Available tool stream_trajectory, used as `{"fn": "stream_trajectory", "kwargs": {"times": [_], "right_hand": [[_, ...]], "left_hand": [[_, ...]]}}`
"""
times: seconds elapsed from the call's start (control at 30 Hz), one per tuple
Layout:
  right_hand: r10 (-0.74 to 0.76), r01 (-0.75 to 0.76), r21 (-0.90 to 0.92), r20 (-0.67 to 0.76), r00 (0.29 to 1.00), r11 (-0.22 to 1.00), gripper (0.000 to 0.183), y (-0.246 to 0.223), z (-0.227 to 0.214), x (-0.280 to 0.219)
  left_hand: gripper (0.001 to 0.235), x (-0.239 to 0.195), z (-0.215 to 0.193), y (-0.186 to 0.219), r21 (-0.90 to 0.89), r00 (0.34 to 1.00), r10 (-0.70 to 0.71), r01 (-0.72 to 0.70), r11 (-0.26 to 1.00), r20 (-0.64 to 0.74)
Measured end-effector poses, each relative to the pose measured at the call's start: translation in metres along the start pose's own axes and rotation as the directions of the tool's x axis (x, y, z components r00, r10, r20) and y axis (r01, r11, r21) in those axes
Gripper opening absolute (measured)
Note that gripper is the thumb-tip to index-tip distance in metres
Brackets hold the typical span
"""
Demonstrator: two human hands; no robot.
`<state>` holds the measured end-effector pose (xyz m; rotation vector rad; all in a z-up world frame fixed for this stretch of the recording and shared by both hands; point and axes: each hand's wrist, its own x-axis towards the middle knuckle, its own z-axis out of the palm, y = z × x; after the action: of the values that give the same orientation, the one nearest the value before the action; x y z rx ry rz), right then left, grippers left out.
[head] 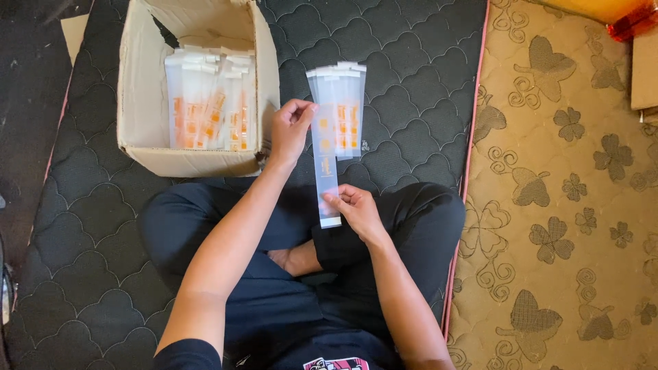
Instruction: The person sits cross-legged on a mattress and repeatedly takes small, flat, white packets with orange markings from a cardboard box. They fold each packet in half and place it into a growing stack on the mattress beside the box.
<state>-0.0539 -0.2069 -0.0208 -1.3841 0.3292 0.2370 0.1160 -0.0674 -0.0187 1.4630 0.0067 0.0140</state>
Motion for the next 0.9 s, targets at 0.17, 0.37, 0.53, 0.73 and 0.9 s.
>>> {"fn": "stream_trajectory", "kwargs": {"times": [0.17,0.37,0.53,0.73,0.9], "right_hand": [[-0.258,0.257,-0.128,0.016,0.966,0.958,0.01,0.017,-0.012,0.008],[-0.664,0.654,-0.21,0.028,0.747,0.727,0.005,-0.025,-0.006,0.005],[-0.701,0.699,-0.069,-0.01,0.713,0.712,0.003,-0.027,-0.012,0.027],[-0.527,0.55,0.164,-0.164,0.834,0.819,0.073,-0.049,0.006,0.026],[-0.445,0.454,0.006,-0.188,0.876,0.891,0.017,-0.033,0.004,0.037]], "left_hand": [[0.007,-0.005,0.0,-0.013,0.05,1.0,-0.022,0.022,0.998,-0.003],[0.009,-0.004,-0.012,-0.101,0.339,0.988,-0.065,0.015,0.941,0.138],[0.011,-0.034,-0.009,-0.071,0.6,0.838,-0.26,-0.098,0.794,0.48],[0.022,-0.037,-0.001,-0.026,0.402,0.868,-0.149,-0.063,0.913,0.474],[0.015,-0.043,0.006,0.028,-0.026,0.921,-0.008,0.019,0.999,0.39]]}}
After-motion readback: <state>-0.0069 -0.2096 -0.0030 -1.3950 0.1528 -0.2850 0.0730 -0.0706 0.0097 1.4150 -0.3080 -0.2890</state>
